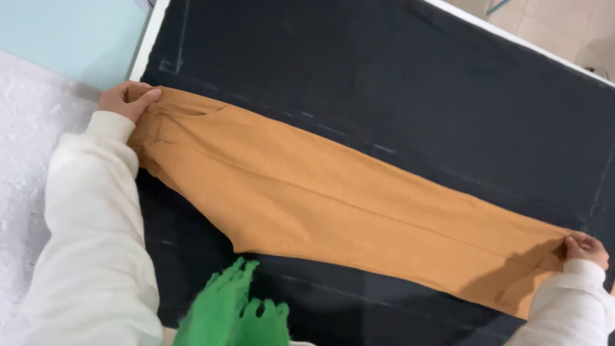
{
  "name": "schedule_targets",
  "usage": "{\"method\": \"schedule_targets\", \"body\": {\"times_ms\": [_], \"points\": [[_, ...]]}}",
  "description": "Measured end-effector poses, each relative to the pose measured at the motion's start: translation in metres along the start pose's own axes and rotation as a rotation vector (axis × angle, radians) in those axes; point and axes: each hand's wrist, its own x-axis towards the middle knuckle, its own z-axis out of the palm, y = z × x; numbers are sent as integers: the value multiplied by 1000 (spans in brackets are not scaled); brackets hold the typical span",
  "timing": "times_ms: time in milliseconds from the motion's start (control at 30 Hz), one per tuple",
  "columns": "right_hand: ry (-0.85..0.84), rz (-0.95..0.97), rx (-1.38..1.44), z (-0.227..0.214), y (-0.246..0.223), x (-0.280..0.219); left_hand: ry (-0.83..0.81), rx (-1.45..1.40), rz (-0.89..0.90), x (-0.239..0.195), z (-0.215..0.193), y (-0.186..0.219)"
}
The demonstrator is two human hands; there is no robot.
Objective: Tracing the outline of a pair of pants onto fabric using a ruler and chalk.
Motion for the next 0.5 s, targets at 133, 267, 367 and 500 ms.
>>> {"method": "schedule_targets", "body": {"times_ms": [133,267,367,500], "points": [[22,13,-101,-5,1,-8,64,153,52,16,10,-24],[15,13,-44,-6,-23,-15,66,187,39,16,11,-7],[-16,116,63,-12,-43,-24,100,344,75,18,14,-14],[-77,100,133,6,-7,5,66,398,13,31,9,-38]]}}
